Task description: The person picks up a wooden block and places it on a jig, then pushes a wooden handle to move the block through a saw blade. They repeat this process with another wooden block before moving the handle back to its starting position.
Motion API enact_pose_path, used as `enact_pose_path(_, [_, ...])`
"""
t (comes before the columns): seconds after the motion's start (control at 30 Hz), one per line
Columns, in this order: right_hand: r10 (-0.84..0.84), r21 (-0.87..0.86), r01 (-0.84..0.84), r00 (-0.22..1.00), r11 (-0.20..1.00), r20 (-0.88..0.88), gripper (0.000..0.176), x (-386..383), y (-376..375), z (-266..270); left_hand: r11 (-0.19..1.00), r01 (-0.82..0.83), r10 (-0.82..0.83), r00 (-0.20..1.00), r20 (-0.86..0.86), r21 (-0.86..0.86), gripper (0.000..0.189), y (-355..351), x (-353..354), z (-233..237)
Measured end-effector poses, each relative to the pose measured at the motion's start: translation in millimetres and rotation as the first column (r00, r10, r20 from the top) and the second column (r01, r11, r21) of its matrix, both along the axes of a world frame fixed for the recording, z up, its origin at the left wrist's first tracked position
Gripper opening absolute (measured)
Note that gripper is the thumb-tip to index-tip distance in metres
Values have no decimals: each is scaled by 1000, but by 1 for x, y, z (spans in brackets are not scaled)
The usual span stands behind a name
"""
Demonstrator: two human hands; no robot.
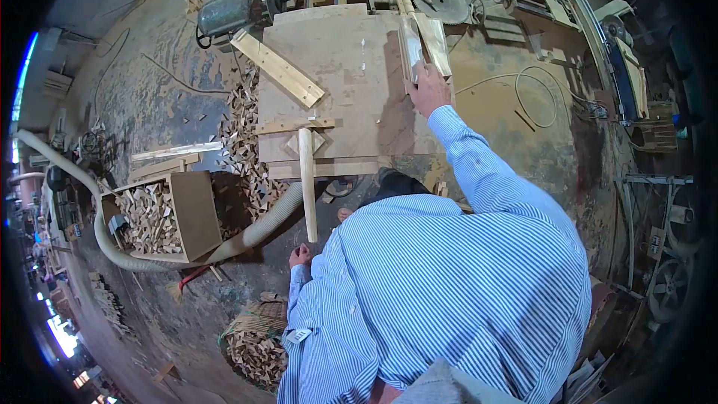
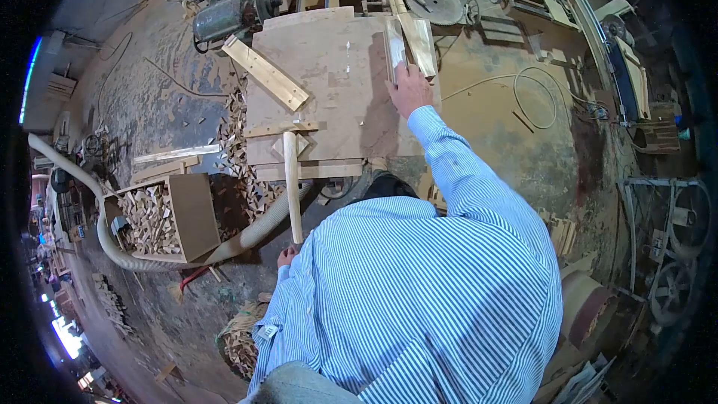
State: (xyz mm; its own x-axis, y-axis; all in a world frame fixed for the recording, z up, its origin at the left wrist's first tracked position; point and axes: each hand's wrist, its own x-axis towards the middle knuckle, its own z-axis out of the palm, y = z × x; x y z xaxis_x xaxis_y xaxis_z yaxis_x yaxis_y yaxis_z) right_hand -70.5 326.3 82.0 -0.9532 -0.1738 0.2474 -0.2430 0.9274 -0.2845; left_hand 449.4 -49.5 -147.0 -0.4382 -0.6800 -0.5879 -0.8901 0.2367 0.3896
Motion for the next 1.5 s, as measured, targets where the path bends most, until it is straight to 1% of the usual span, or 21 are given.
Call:
enact_pose_path(0.03, [3, -1, -3, 1000, 1000, 1, 40, -2, -1, 1, 1000, -3, 3, 1000, 1, -1, 53, -1, -1, 3])
enact_pose_path(0.1, [-136, 8, 136, 988, 991, 75, 41, -9, -6, -1, 942, -126, 218, 934, -282, 311, 43, -1, -14, 29])
enact_pose_path(0.13, [-115, -2, 115, 991, 993, 75, 41, -12, -9, -2, 942, -145, 235, 929, -286, 303, 43, 0, -25, 41])
enact_pose_path(0.2, [-150, -78, 152, 988, 985, 22, 36, -16, -12, -8, 880, -336, 454, 802, -388, 336, 34, 9, -51, 67])
enact_pose_path(0.23, [-71, -101, 74, 997, 992, 33, 36, -20, -39, -10, 945, -270, 327, 803, -499, 184, 32, 20, -89, 130])
enact_pose_path(0.27, [4, -161, -3, 1000, 987, 9, 36, -14, -40, -5, 875, -298, 475, 681, -558, 381, 31, 1, -83, 71])
enact_pose_path(0.3, [70, -220, -74, 997, 973, -23, 36, -11, -44, 2, 915, -293, 401, 733, -549, 276, 32, 4, -104, 84])
enact_pose_path(0.33, [159, -248, -138, 985, 959, 68, 38, -8, -60, 13, 947, -252, 321, 793, -518, 201, 35, 6, -123, 94])
enact_pose_path(0.37, [174, -253, -151, 982, 956, 71, 38, -12, -74, 8, 973, -205, 228, 779, -584, 106, 37, 10, -139, 86])
enact_pose_path(0.4, [267, -263, -241, 961, 934, 70, 40, -18, -88, -5, 988, -152, 124, 820, -559, -3, 38, 26, -163, 116])
enact_pose_path(0.43, [357, -275, -326, 932, 904, 68, 42, -24, -103, -19, 997, -81, 75, 839, -539, 12, 38, 35, -184, 136])
enact_pose_path(0.47, [395, -266, -367, 917, 891, 59, 42, -29, -120, -29, 991, -57, 115, 831, -544, 122, 39, 44, -199, 141])
enact_pose_path(0.5, [404, -275, -374, 913, 886, 61, 42, -37, -137, -43, 991, -67, 119, 833, -541, 114, 39, 52, -211, 142])
enact_pose_path(0.57, [439, -222, -421, 897, 880, 39, 42, -56, -170, -68, 998, 63, -55, 911, -409, 6, 44, 64, -227, 141])
enact_pose_path(0.7, [465, -232, -441, 883, 867, 59, 41, -84, -230, -84, 992, 118, -125, 957, -260, -41, 51, 67, -242, 151])
enact_pose_path(0.77, [399, -276, -344, 900, 897, 174, 37, -98, -255, -80, 974, 161, -195, 953, -231, -162, 51, 71, -253, 162])
enact_pose_path(0.97, [377, -314, -268, 851, 911, 366, 33, -127, -297, -66, 960, 237, -245, 969, -38, -147, 58, 65, -273, 155])
enact_pose_path(1.0, [376, -313, -267, 850, 911, 369, 33, -132, -302, -71, 952, 264, -269, 963, -15, -153, 60, 65, -273, 156])
enact_pose_path(1.07, [404, -360, -304, 882, 882, 244, 31, -142, -311, -86, 953, 266, -269, 963, 0, -147, 61, 65, -276, 159])
enact_pose_path(1.27, [390, -408, -271, 889, 872, 241, 30, -153, -322, -100, 952, 266, -268, 963, 4, -153, 63, 65, -280, 160])
enact_pose_path(1.5, [401, -423, -262, 871, 868, 283, 31, -160, -319, -81, 943, 289, -290, 957, 21, -166, 64, 64, -291, 158])
